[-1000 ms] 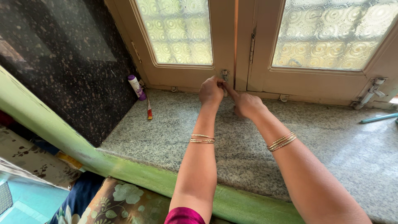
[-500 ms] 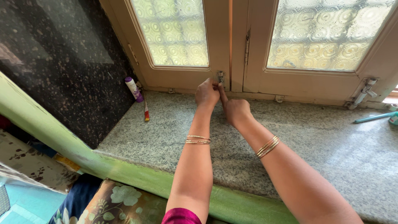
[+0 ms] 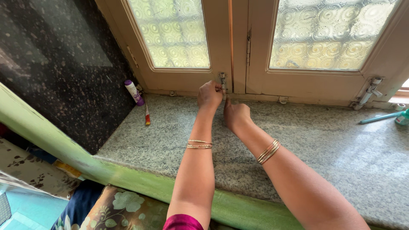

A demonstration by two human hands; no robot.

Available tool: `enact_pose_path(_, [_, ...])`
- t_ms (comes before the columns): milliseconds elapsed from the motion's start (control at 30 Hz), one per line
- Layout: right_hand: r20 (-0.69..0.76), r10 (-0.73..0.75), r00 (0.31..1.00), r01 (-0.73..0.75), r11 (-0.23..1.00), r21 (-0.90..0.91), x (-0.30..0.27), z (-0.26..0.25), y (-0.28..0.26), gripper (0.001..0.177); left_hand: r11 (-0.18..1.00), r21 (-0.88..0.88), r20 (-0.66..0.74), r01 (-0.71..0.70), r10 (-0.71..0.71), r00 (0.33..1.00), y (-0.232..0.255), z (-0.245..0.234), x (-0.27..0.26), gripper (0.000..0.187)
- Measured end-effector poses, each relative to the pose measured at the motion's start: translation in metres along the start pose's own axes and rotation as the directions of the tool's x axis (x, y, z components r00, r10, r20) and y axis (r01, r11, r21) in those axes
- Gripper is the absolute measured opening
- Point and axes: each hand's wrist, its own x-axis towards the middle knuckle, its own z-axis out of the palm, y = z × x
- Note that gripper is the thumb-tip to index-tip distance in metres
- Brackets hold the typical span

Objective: The person applies a substance from a small bottle to the window latch mechanism using a brush. They then repeatedly open and close the window sash and manipulate the latch to test its operation.

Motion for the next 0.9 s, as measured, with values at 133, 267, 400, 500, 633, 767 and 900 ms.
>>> enact_pose_path(133, [0.022, -0.002, 1.000, 0.002, 1.000, 0.016, 0.007, 0.011, -0.001, 0.046, 0.999, 0.010, -0.002, -0.038, 0.038, 0.999, 0.000, 0.001, 0.000, 0.021])
enact_pose_path(267, [0.062, 0.039, 0.997, -0.042, 0.998, 0.052, 0.011, 0.018, -0.003, 0.040, 0.995, 0.038, -0.027, -0.088, 0.089, 0.996, -0.004, 0.009, 0.000, 0.024])
enact_pose_path(400, [0.044, 0.052, 0.998, -0.053, 0.998, 0.032, 0.009, 0.015, -0.006, 0.045, 0.989, -0.050, -0.078, -0.137, 0.133, 0.988, -0.009, 0.022, -0.001, 0.020])
enact_pose_path(500, [0.058, 0.025, 0.998, -0.023, 0.999, -0.022, 0.005, 0.011, -0.006, 0.051, 0.986, -0.049, -0.071, -0.160, 0.156, 0.985, -0.008, 0.029, 0.001, 0.015])
enact_pose_path(633, [0.121, -0.038, 0.992, 0.048, 0.995, -0.086, -0.001, 0.005, -0.005, 0.029, 0.974, -0.011, -0.028, -0.225, 0.225, 0.974, 0.002, 0.037, -0.004, 0.023])
enact_pose_path(767, [0.114, -0.072, 0.991, 0.087, 0.987, -0.134, -0.005, 0.002, -0.005, 0.017, 0.990, -0.049, 0.041, -0.133, 0.135, 0.990, 0.009, 0.035, -0.007, 0.024])
enact_pose_path(900, [0.098, -0.046, 0.994, 0.056, 0.993, -0.105, -0.006, 0.002, -0.005, 0.031, 0.997, 0.080, 0.078, -0.014, 0.008, 0.997, 0.004, 0.029, -0.001, 0.023])
